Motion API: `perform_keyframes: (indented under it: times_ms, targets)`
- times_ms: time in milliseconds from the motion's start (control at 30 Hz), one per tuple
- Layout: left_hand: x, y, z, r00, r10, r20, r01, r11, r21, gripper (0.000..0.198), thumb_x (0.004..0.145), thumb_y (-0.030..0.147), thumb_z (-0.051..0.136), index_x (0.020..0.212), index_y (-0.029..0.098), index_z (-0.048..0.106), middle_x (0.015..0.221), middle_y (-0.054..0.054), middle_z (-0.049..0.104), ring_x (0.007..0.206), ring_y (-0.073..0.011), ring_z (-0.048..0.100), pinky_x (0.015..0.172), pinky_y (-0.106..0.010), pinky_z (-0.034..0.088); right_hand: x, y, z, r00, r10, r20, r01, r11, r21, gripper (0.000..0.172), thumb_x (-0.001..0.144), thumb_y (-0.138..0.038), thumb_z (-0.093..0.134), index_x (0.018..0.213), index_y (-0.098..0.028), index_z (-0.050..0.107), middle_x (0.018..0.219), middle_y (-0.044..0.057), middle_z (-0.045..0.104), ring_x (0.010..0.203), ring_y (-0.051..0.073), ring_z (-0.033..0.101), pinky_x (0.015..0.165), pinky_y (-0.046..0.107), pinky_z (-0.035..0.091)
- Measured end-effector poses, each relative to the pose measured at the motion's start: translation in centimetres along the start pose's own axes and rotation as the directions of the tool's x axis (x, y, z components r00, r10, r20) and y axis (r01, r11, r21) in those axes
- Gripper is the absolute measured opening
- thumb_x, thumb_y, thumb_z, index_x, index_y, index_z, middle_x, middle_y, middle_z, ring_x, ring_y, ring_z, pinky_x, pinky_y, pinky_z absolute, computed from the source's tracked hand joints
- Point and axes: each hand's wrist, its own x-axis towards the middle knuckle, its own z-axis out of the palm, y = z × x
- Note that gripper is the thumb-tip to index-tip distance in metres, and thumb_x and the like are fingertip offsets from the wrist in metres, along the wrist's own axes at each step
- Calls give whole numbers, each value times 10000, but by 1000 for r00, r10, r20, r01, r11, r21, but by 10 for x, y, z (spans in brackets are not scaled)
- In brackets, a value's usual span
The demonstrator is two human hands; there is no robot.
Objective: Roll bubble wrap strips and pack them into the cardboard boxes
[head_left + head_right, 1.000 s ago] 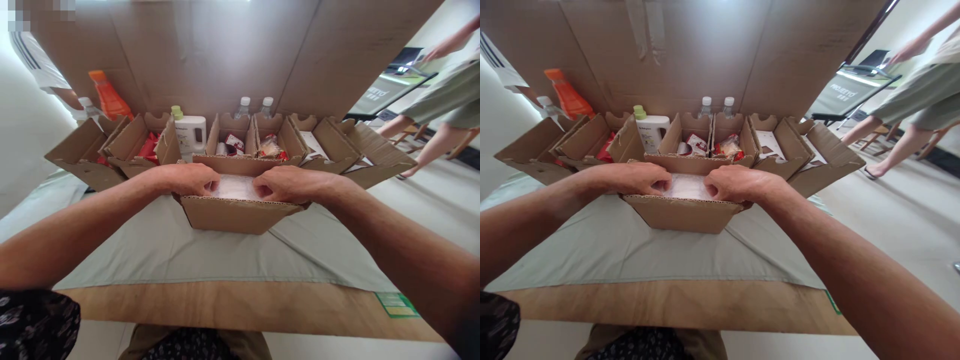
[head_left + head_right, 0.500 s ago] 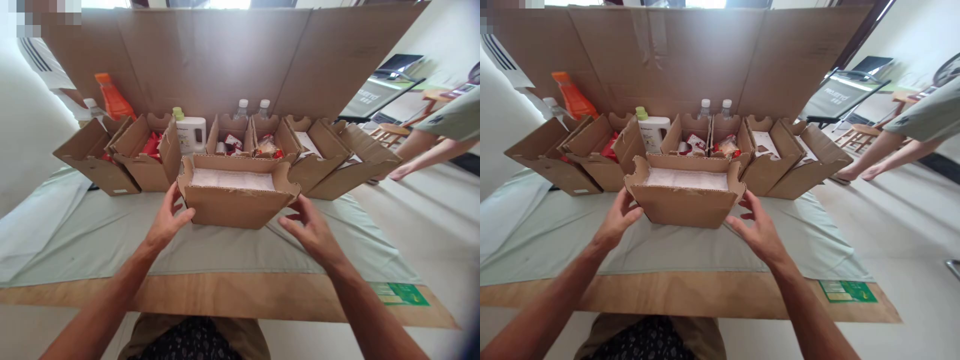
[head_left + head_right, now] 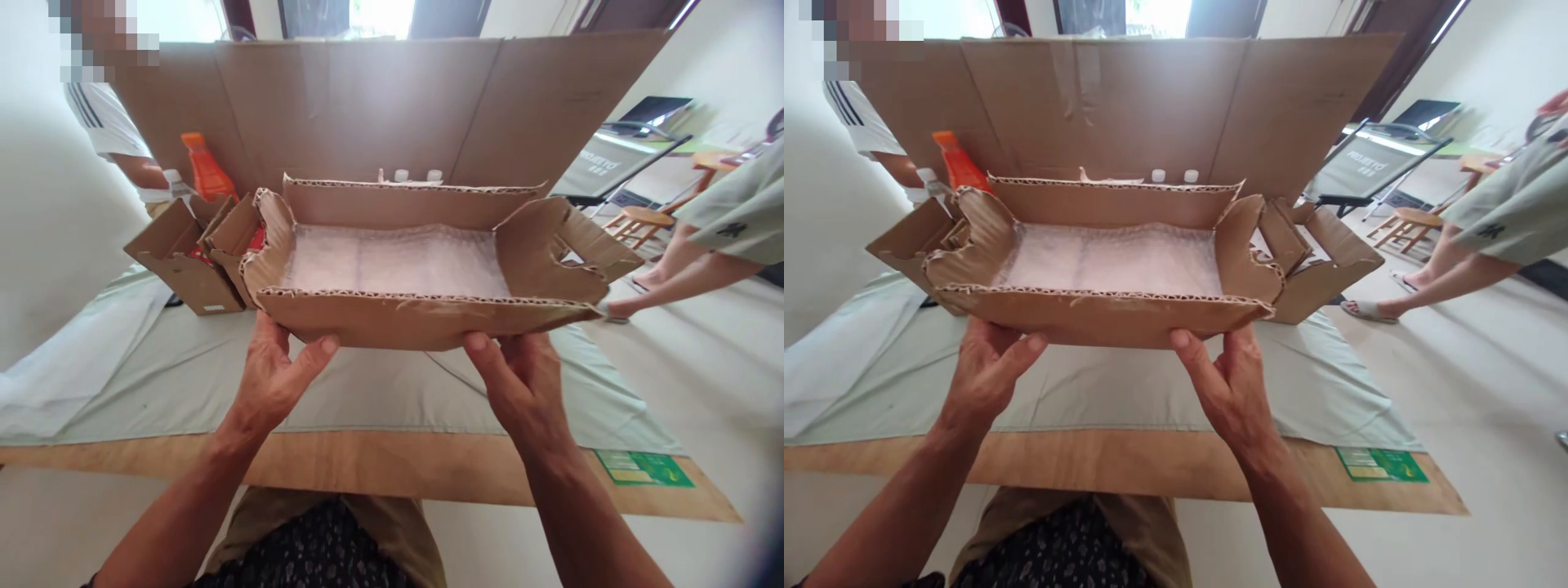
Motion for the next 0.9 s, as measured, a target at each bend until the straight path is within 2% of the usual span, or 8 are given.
perform_keyframes:
  times_ms: [67, 133, 267, 367, 500, 633, 800, 900]
  targets:
    - [-15, 0, -3, 999, -41, -6, 41, 999, 12, 711, 850, 557, 743, 1415, 236, 454, 1425, -132, 587, 1383, -322, 527, 1185, -490, 424, -13, -1, 1, 999, 27, 19, -27, 999, -22, 468, 959, -565, 605, 1292, -236, 623, 1285, 130, 667, 1232, 349, 595, 1087, 519, 451]
    - [-37, -8, -3, 992, -123, -10, 123, 992, 30, 726, 849, 533, 744, 1436, 214, 460, 1448, -147, 576, 1403, -334, 506, 1205, -505, 389, -35, 8, 7, 996, 76, 48, -74, 996, -42, 433, 962, -560, 596, 1239, -229, 636, 1200, 129, 704, 1123, 338, 642, 956, 476, 530]
    - [-86, -29, -4, 948, -312, -67, 316, 947, 64, 745, 824, 504, 760, 1440, 182, 493, 1409, -165, 609, 1385, -366, 522, 1189, -548, 384, -70, 26, 17, 980, 152, 127, -145, 987, -65, 415, 949, -585, 595, 1072, -196, 671, 965, 110, 732, 894, 293, 674, 738, 384, 563]
    - [-109, -35, -8, 918, -363, -158, 373, 927, 43, 731, 824, 494, 762, 1436, 193, 499, 1416, -159, 603, 1417, -365, 493, 1230, -558, 324, -66, 30, 27, 960, 162, 228, -172, 985, 27, 495, 943, -612, 601, 1194, -190, 662, 1052, 126, 728, 1021, 320, 673, 866, 433, 569]
    - [-121, -38, -9, 902, -358, -240, 374, 927, 22, 760, 857, 442, 751, 1502, 223, 415, 1512, -143, 525, 1486, -332, 416, 1286, -530, 229, -31, 37, 56, 931, 85, 354, -183, 950, 253, 687, 911, -650, 633, 1437, -218, 538, 1389, 146, 619, 1379, 358, 508, 1167, 533, 406]
    - [-132, -38, -5, 899, -306, -314, 331, 943, 30, 791, 918, 384, 688, 1586, 254, 286, 1591, -131, 439, 1510, -298, 388, 1296, -495, 228, 1, 47, 97, 895, 10, 447, -205, 897, 391, 738, 914, -623, 634, 1517, -241, 446, 1525, 123, 519, 1438, 333, 452, 1212, 517, 367]
    - [-151, -41, 2, 924, -247, -292, 287, 953, 101, 867, 962, 327, 627, 1660, 277, 114, 1647, -128, 366, 1522, -301, 386, 1302, -493, 235, 27, 52, 137, 898, -79, 433, -152, 867, 474, 746, 952, -566, 577, 1583, -234, 355, 1659, 92, 366, 1534, 293, 333, 1294, 505, 227]
    - [-160, -43, 11, 949, -214, -231, 246, 961, 123, 901, 971, 293, 600, 1669, 315, 30, 1743, -100, 148, 1565, -334, 306, 1280, -521, 298, 38, 52, 154, 922, -63, 383, -116, 897, 427, 800, 971, -615, 521, 1625, -220, 285, 1696, 85, 300, 1576, 261, 255, 1314, 483, 175]
